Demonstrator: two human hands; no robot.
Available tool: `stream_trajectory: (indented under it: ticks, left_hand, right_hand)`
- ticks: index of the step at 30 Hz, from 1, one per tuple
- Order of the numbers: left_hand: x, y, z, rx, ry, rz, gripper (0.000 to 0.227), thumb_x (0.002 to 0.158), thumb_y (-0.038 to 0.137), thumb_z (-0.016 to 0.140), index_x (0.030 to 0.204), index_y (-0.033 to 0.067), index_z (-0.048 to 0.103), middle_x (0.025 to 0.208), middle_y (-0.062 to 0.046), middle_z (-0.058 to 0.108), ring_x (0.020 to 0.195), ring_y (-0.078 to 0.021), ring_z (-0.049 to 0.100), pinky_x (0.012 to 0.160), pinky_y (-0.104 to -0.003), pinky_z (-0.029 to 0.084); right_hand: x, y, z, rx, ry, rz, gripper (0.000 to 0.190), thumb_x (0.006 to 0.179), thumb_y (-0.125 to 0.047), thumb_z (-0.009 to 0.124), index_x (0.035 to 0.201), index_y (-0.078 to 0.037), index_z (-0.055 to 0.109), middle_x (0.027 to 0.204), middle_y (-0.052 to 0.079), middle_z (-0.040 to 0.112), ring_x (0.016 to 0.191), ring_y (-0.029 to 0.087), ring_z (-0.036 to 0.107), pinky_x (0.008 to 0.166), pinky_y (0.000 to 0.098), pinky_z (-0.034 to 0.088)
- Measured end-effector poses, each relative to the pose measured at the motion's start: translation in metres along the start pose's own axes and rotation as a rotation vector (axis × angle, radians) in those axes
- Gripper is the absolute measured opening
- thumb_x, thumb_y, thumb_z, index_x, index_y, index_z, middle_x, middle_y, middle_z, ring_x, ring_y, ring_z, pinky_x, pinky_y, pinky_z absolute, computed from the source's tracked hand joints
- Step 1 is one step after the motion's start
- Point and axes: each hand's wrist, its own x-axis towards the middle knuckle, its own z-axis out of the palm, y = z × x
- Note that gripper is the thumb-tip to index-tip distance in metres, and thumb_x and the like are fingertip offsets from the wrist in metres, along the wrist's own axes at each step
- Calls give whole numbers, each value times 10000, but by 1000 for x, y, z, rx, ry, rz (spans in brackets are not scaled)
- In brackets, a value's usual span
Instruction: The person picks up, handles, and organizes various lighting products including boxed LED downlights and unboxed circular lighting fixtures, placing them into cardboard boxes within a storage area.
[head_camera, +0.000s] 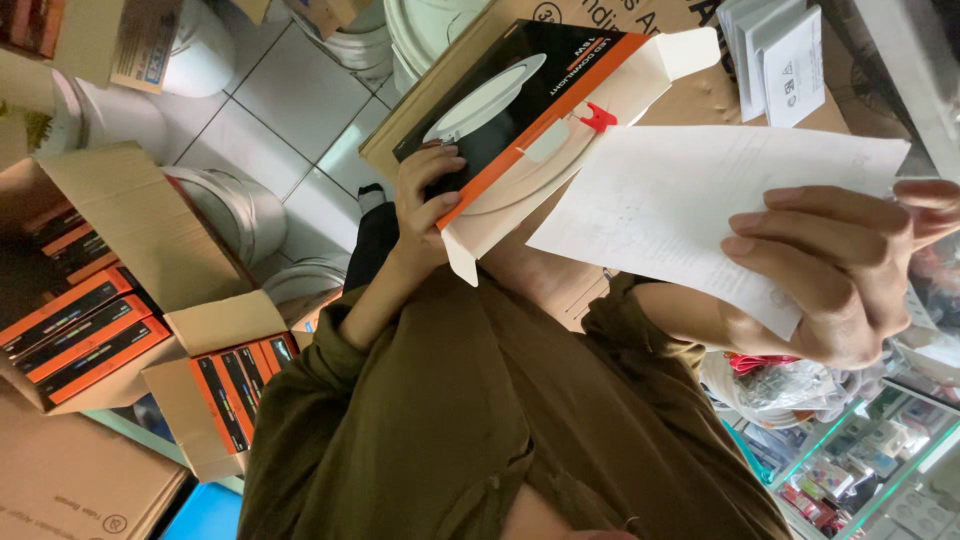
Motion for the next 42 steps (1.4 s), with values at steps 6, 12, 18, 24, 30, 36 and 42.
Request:
stream_trajectory:
  ticks: [6, 12, 18, 24, 30, 36, 42]
  left_hand:
    - [1, 0, 1, 14, 13, 29, 592, 869, 152, 895, 1236, 173, 431, 1253, -196, 595, 1157, -428, 633, 1014, -581, 522]
    - [-1, -1, 1, 16, -4, 16, 521, 861, 123, 869, 1175, 155, 454, 1237, -198, 605, 1158, -425, 633, 1020, -589, 517]
    - [-2, 2, 0, 51, -33, 22, 469, 839, 148, 860, 1100, 146, 469, 1206, -201, 619, 1149, -434, 636, 997, -585, 516]
    - [-2, 4, -1, 71, -57, 22, 464, 865, 134, 870, 1096, 135, 468, 1219, -190, 620, 1173, -420, 634, 1022, -586, 515]
    - [1, 6, -2, 62, -64, 28, 476, 842, 144, 886, 1092, 134, 480, 1209, -200, 621, 1159, -428, 631, 1006, -582, 510]
    - [0, 6, -2, 62, -62, -3, 478, 823, 136, 876, 1078, 135, 472, 1195, -206, 625, 1147, -440, 636, 992, -586, 514]
    - [1, 2, 0, 28, -22, 16, 475, 855, 138, 881, 1091, 125, 470, 1210, -195, 618, 1158, -425, 635, 1011, -588, 516]
  right_hand:
    - [2, 8, -8, 6, -265, -84, 143, 770, -216, 802, 887, -134, 802, 842, 42, 801, 878, 273, 731, 941, 447, 400]
    - [9, -1, -23, -12, -340, -147, 318, 739, -366, 917, 920, -173, 741, 889, 8, 752, 911, 228, 680, 1010, 433, 391]
    - [3, -5, -32, -35, -412, -107, 293, 707, -313, 904, 919, -140, 800, 905, 25, 782, 930, 245, 708, 930, 386, 519]
    - [0, 7, -11, -13, -345, -244, 154, 743, -266, 835, 887, -219, 812, 892, -12, 794, 942, 189, 718, 1090, 493, 246]
    - [13, -11, 2, 17, -407, -83, 201, 780, -371, 878, 897, -217, 825, 902, -7, 788, 979, 186, 707, 1120, 527, 217]
    - [36, -31, 17, -80, -690, 76, 287, 677, 21, 813, 914, -142, 836, 947, 35, 794, 1038, 199, 695, 1133, 532, 280]
    - [26, -23, 3, -16, -452, 73, 111, 832, -101, 848, 890, -178, 793, 895, 11, 770, 962, 181, 697, 1112, 511, 305]
